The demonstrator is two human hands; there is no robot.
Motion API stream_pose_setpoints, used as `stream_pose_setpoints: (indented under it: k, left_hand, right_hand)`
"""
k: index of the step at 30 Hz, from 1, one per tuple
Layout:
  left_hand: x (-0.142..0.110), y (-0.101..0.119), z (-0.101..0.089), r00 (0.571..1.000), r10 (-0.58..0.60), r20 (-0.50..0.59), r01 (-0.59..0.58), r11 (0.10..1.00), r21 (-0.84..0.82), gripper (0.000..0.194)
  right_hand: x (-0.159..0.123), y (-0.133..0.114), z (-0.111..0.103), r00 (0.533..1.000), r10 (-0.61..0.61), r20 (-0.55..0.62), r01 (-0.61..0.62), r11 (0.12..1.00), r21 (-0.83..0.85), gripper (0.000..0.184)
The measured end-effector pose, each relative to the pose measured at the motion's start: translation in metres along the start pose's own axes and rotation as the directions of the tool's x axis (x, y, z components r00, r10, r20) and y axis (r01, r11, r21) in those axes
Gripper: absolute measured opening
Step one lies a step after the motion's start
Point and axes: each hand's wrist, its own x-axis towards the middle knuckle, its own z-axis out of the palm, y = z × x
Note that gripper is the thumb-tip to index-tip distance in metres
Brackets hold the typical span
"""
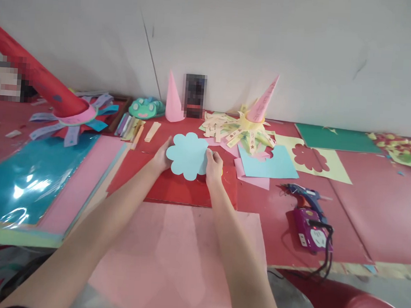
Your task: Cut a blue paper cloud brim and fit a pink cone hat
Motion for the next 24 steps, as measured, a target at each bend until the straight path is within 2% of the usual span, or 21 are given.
stream_pose_setpoints:
  k: [3, 8, 10, 12, 15, 18, 24]
  left_hand:
    - [-0.016, -0.008, -0.003, 0.998, 0.02, -0.06, -0.018, 1.0, 0.024, 0.053]
    - [-0.032, -0.016, -0.002, 1.0, 0.013, 0.013, -0.015, 0.987, 0.162, 0.069]
    - [-0.034, -0.017, 0.0, 0.999, 0.038, 0.006, -0.039, 0.984, 0.174, 0.064]
    - [-0.034, -0.018, 0.0, 0.999, 0.035, -0.008, -0.033, 0.986, 0.164, 0.05]
    - [-0.035, -0.02, -0.001, 0.999, -0.035, -0.019, 0.037, 0.988, 0.15, 0.037]
    - [-0.037, -0.02, -0.004, 0.997, -0.03, -0.073, 0.04, 0.989, 0.141, 0.031]
    - [-0.038, -0.021, -0.008, 0.996, -0.025, -0.083, 0.035, 0.992, 0.121, 0.033]
  right_hand:
    - [0.0, -0.001, 0.002, 0.999, -0.03, 0.012, 0.031, 0.997, -0.066, 0.045]
    - [-0.004, 0.0, 0.0, 0.99, -0.134, 0.031, 0.137, 0.981, -0.137, 0.045]
    - [-0.008, 0.001, -0.001, 0.984, -0.171, 0.049, 0.177, 0.97, -0.166, 0.045]
    - [-0.012, -0.001, -0.003, 0.978, -0.184, 0.094, 0.196, 0.969, -0.152, 0.042]
    - [-0.018, -0.006, -0.007, 0.989, -0.124, 0.079, 0.127, 0.991, -0.039, 0.041]
    - [-0.022, -0.014, -0.008, 0.999, -0.015, 0.039, 0.014, 0.999, 0.036, 0.043]
    - [-0.023, -0.018, -0.009, 0.999, 0.042, 0.009, -0.042, 0.999, 0.03, 0.044]
